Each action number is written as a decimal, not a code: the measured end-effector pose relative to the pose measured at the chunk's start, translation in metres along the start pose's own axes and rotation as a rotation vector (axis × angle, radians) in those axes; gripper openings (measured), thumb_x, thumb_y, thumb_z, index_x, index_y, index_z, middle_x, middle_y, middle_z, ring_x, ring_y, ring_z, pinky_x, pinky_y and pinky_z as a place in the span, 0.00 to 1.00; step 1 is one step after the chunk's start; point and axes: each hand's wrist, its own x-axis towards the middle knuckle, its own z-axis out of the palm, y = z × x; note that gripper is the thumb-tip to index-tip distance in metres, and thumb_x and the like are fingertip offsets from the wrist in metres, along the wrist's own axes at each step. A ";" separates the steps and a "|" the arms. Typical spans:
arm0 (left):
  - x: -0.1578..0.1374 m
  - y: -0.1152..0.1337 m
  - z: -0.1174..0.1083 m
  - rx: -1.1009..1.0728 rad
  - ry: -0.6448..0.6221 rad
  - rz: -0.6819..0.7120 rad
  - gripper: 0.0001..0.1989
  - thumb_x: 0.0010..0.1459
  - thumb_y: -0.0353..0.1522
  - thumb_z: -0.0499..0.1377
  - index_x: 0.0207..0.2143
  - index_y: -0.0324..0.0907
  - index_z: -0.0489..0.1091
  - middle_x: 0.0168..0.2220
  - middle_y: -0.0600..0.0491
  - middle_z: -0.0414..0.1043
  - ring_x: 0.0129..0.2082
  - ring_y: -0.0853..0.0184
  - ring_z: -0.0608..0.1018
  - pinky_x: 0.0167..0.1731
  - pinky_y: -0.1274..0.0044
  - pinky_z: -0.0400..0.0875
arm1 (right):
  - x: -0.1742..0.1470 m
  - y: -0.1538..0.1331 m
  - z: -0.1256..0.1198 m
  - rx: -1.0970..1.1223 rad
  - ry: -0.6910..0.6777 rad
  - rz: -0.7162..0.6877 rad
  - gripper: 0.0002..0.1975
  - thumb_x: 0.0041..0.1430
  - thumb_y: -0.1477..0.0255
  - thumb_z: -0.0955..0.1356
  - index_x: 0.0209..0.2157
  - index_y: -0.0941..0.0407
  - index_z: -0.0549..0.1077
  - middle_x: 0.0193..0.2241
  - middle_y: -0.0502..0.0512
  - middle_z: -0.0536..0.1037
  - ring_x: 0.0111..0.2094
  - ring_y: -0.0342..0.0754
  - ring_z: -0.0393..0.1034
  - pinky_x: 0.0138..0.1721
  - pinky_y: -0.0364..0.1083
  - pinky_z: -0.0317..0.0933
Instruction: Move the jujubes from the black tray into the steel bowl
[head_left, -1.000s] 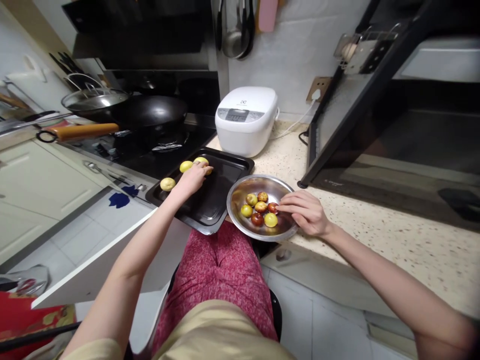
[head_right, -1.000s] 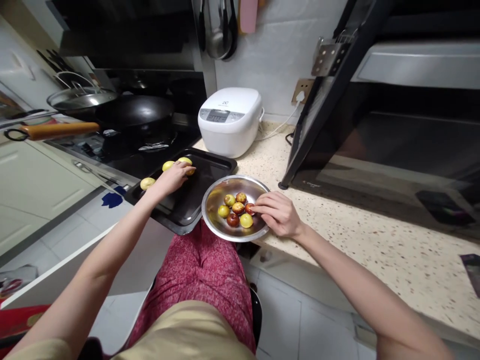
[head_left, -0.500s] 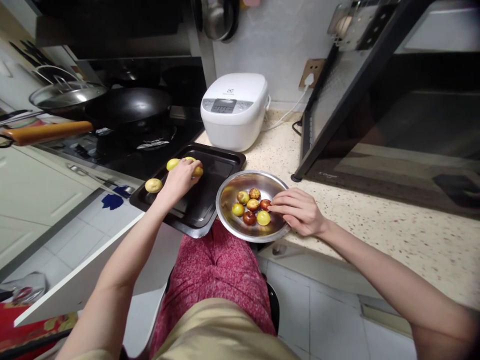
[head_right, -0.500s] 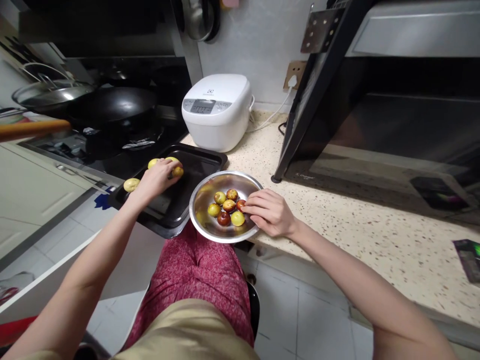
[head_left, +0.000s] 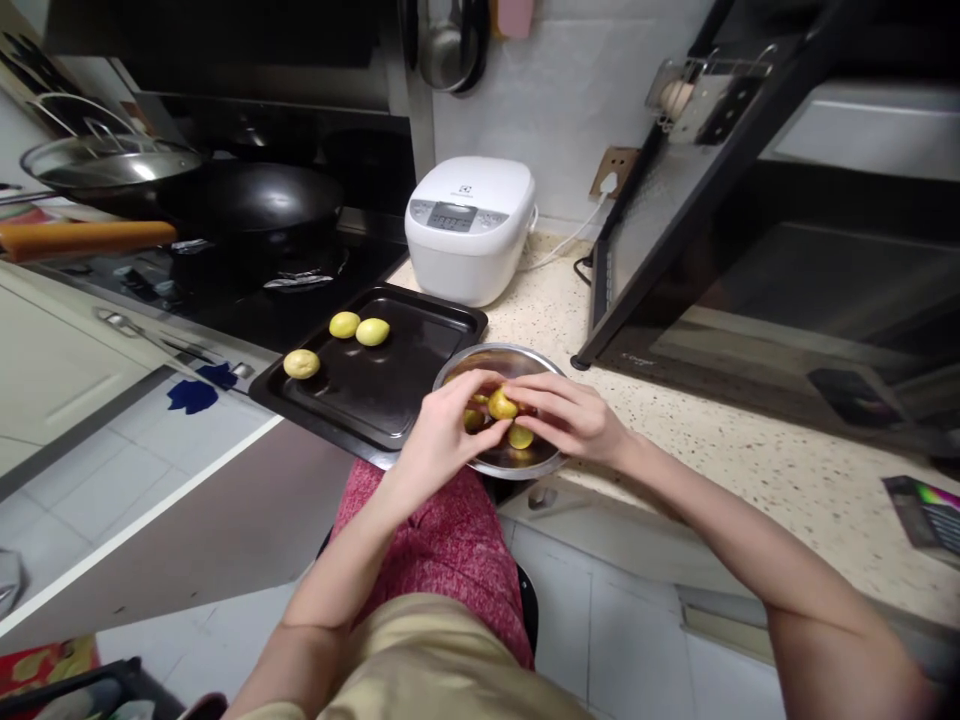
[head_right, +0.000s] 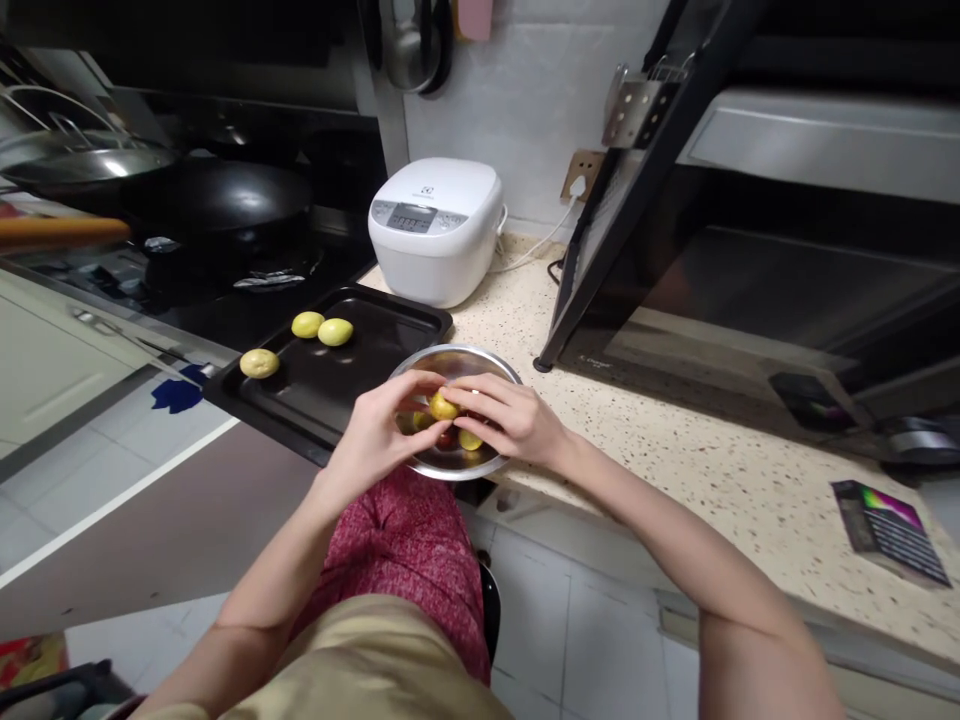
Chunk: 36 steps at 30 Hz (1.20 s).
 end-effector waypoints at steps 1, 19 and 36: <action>-0.001 -0.001 0.004 -0.019 0.007 -0.010 0.16 0.62 0.29 0.66 0.52 0.43 0.70 0.49 0.49 0.78 0.47 0.63 0.81 0.51 0.71 0.79 | 0.003 0.001 0.000 0.007 -0.024 -0.011 0.25 0.68 0.76 0.69 0.65 0.53 0.69 0.54 0.63 0.79 0.53 0.53 0.78 0.51 0.53 0.78; -0.038 -0.010 0.022 0.262 0.006 0.226 0.16 0.69 0.38 0.61 0.55 0.40 0.73 0.58 0.44 0.77 0.59 0.58 0.79 0.64 0.61 0.71 | 0.000 0.031 -0.020 0.026 -0.304 0.272 0.13 0.67 0.72 0.68 0.52 0.54 0.73 0.46 0.59 0.79 0.48 0.52 0.76 0.50 0.52 0.74; -0.046 -0.020 0.027 0.451 -0.047 0.393 0.23 0.68 0.44 0.61 0.58 0.38 0.72 0.57 0.45 0.79 0.60 0.57 0.78 0.62 0.60 0.71 | 0.007 0.034 -0.019 0.002 -0.509 0.377 0.18 0.69 0.74 0.67 0.58 0.51 0.76 0.52 0.59 0.80 0.52 0.51 0.77 0.56 0.51 0.71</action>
